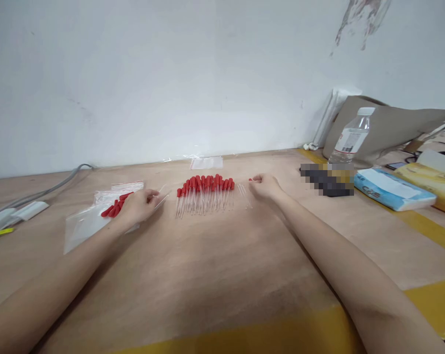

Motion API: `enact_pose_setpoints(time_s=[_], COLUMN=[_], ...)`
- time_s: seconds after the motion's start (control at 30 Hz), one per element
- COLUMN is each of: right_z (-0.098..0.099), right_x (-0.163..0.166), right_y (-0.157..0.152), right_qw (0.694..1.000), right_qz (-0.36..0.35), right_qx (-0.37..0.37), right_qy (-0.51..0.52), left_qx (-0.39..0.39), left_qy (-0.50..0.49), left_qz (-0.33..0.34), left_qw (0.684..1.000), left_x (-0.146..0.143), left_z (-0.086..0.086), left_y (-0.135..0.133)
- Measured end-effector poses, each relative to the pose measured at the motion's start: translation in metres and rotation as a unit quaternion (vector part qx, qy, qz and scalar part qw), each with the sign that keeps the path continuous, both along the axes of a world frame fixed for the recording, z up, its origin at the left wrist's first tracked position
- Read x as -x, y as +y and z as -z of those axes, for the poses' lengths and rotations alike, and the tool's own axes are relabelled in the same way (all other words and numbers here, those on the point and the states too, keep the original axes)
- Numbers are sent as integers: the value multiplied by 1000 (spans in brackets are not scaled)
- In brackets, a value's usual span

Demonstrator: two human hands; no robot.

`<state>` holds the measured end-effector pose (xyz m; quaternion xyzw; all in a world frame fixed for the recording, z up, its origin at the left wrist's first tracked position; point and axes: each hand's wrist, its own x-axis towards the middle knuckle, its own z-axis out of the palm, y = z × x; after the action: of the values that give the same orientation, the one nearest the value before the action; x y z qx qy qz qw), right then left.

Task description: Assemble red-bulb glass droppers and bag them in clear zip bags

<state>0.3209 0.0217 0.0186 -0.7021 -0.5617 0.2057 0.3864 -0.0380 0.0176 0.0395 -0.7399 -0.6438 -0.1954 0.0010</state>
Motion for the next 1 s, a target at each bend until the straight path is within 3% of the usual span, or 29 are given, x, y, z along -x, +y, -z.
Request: enact_pose_setpoints(time_s=[0.13, 0.23, 0.33, 0.43, 0.77, 1.0], right_z=[5, 11, 17, 20, 18, 24], right_x=[32, 63, 82, 86, 87, 87], right_y=[-11, -32, -50, -58, -60, -59], right_qw=[974, 941, 910, 897, 882, 891], right_qz=[-13, -135, -265, -313, -369, -359], right_qx=[-225, -308, -311, -298, -289, -274], right_qy=[-19, -29, -67, -88, -49, -47], left_qx=[-128, -149, -131, -126, -150, -179], left_qy=[-52, -76, -87, -94, -91, -75], left_qz=[153, 271, 327, 326, 359, 401], left_qw=[979, 948, 932, 932, 917, 895], left_x=[-28, -47, -54, -53, -52, -49], left_z=[8, 21, 32, 35, 36, 38], left_y=[-24, -42, -48, -46, -43, -41])
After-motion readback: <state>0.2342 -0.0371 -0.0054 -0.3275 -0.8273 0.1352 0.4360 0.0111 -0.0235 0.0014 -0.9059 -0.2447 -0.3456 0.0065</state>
